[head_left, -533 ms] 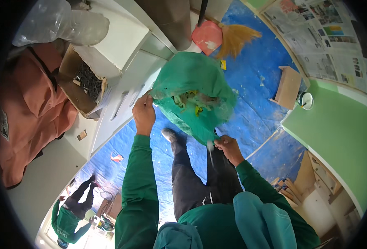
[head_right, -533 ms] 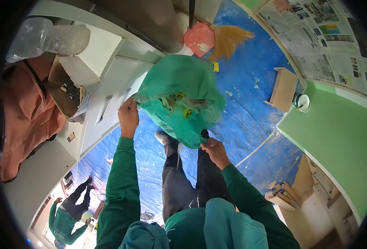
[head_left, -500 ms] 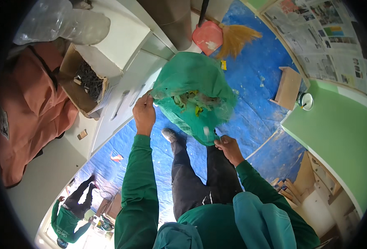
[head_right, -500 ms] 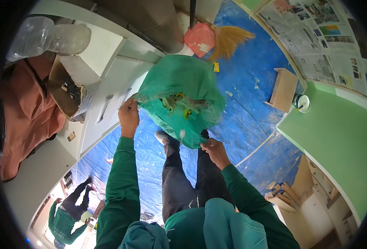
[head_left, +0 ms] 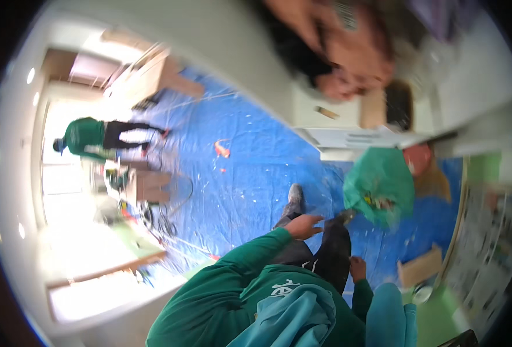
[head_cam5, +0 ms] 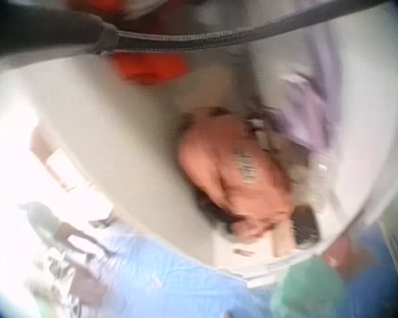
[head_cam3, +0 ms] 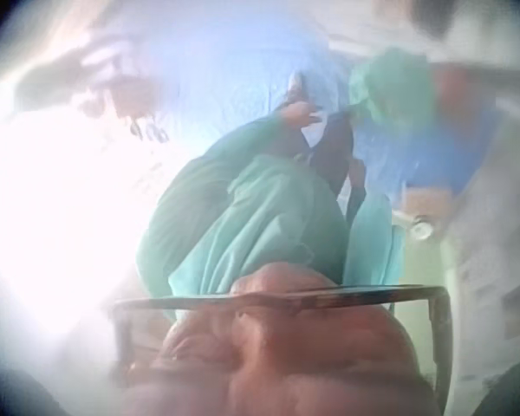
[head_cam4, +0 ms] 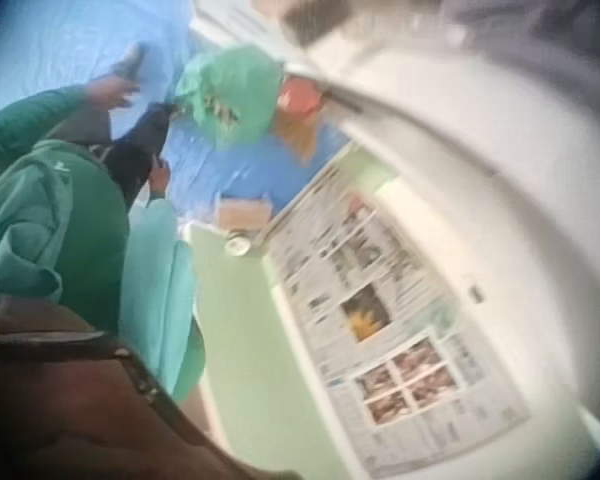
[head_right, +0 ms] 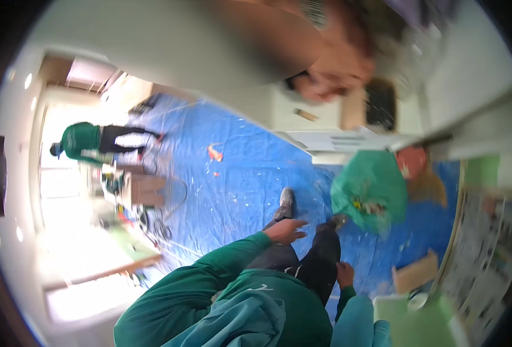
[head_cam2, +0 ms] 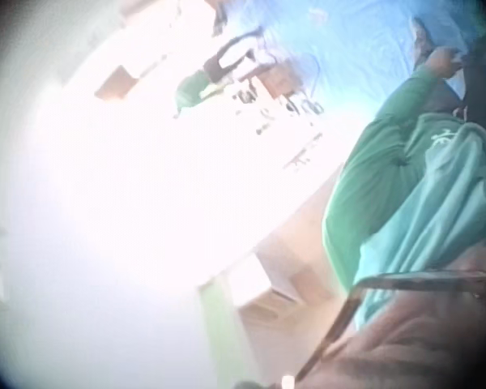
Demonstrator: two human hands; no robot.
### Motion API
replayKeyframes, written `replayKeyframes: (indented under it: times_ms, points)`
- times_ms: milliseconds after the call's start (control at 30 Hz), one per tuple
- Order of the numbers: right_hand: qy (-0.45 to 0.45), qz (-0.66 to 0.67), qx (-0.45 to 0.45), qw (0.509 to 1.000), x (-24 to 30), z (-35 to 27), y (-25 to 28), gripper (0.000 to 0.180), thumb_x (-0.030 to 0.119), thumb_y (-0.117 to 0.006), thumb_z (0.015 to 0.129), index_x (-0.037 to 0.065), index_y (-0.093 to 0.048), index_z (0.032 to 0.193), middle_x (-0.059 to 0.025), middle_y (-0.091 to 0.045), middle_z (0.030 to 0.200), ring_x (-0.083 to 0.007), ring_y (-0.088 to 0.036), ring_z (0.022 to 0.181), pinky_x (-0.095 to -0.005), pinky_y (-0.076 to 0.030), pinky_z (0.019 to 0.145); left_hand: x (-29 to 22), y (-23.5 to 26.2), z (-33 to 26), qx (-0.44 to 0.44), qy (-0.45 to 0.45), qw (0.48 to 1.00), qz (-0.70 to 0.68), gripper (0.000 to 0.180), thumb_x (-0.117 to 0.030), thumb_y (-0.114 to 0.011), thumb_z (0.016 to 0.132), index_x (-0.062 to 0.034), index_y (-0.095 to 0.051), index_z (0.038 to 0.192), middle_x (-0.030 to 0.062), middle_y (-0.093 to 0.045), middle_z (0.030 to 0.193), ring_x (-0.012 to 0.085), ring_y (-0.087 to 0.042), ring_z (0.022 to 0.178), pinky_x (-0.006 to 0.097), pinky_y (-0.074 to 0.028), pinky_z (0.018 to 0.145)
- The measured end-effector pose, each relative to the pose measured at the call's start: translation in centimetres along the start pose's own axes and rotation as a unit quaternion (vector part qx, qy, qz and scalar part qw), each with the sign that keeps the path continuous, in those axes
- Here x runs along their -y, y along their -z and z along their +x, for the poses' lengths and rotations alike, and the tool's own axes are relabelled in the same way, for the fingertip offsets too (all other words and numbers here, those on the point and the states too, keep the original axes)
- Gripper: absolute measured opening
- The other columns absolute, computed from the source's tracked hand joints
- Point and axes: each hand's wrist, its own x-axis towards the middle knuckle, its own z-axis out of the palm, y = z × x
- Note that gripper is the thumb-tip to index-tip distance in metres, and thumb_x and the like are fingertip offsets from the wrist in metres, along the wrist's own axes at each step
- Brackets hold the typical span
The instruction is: The person measures and marks a large wooden panel using a tape measure and pencil, then uses a power drill to drive screws into the panel. The person also moves the panel and handles a green trash bag during the process.
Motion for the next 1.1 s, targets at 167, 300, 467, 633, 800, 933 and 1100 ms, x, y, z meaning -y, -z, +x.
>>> replayKeyframes:
  times_ms: [167,300,467,633,800,933,1100]
  points:
    - [-0.156,0.200,0.478,0.841,-4.3,1.1,9.0,0.012,0.019,-0.064,0.088,0.008,-0.068,0.089,-0.0121,-0.068,0.080,-0.0317,-0.071,0.075,-0.0485,-0.050,0.055,12.9,1.9,-17.7,-0.175,0.197,0.954,-0.145,0.065,-0.047,-0.073,0.096,-0.0047,-0.064,0.144,0.0223,-0.074,0.125,0.0349,-0.073,0.109,0.044,-0.056,0.094]
    - [0.138,-0.248,0.347,0.894,-0.3,4.5,15.8,0.015,0.026,-0.062,0.087,0.011,-0.064,0.089,-0.0097,-0.061,0.074,-0.0310,-0.062,0.066,-0.0505,-0.049,0.056,10.8,6.5,-31.0,-0.171,0.090,0.848,-0.493,0.071,-0.047,-0.074,0.099,-0.0022,-0.058,0.151,0.0117,-0.074,0.129,0.0214,-0.069,0.114,0.037,-0.055,0.094]
    - [0.096,-0.396,0.362,0.838,9.8,12.0,16.3,0.019,0.031,-0.063,0.091,0.012,-0.064,0.091,-0.0084,-0.060,0.074,-0.0286,-0.059,0.063,-0.0493,-0.049,0.059,1.6,12.7,-46.0,-0.135,-0.439,0.736,-0.497,0.066,-0.049,-0.066,0.105,-0.0005,-0.059,0.150,0.0206,-0.069,0.129,0.0285,-0.069,0.103,0.040,-0.055,0.091]
    - [-0.095,-0.131,0.326,0.931,22.8,18.5,6.1,0.019,0.026,-0.065,0.100,0.008,-0.070,0.099,-0.0065,-0.068,0.079,-0.0193,-0.066,0.066,-0.0374,-0.050,0.056,5.9,18.5,-55.6,-0.188,-0.662,0.665,-0.290,0.041,-0.026,-0.067,0.107,0.0060,-0.066,0.134,0.0276,-0.070,0.121,0.0352,-0.070,0.092,0.042,-0.058,0.082]
    - [0.063,-0.097,0.312,0.943,47.5,22.6,-3.5,0.033,0.025,-0.073,0.097,-0.003,-0.071,0.115,-0.0094,-0.074,0.088,-0.0181,-0.070,0.072,-0.0338,-0.054,0.062,5.1,18.1,-62.9,-0.532,-0.527,0.408,-0.523,0.025,-0.013,-0.072,0.102,0.0072,-0.066,0.116,0.0313,-0.071,0.116,0.0360,-0.072,0.090,0.043,-0.060,0.076]
    - [0.067,-0.097,0.405,0.907,60.3,21.8,-11.0,0.040,0.025,-0.073,0.097,-0.006,-0.070,0.123,-0.0107,-0.076,0.093,-0.0184,-0.072,0.075,-0.0335,-0.055,0.067,-0.8,23.1,-64.4,-0.535,-0.418,0.344,-0.649,0.031,-0.013,-0.079,0.096,0.0066,-0.066,0.118,0.0316,-0.072,0.116,0.0375,-0.074,0.098,0.046,-0.061,0.081]
    - [0.088,-0.223,0.364,0.900,61.6,27.6,-11.7,0.037,0.029,-0.071,0.096,-0.005,-0.075,0.112,-0.0150,-0.077,0.091,-0.0219,-0.075,0.077,-0.0374,-0.059,0.070,8.2,31.7,-58.3,-0.377,-0.780,0.288,-0.410,0.072,-0.040,-0.079,0.095,0.0185,-0.061,0.132,0.0388,-0.067,0.120,0.0400,-0.073,0.099,0.052,-0.058,0.083]
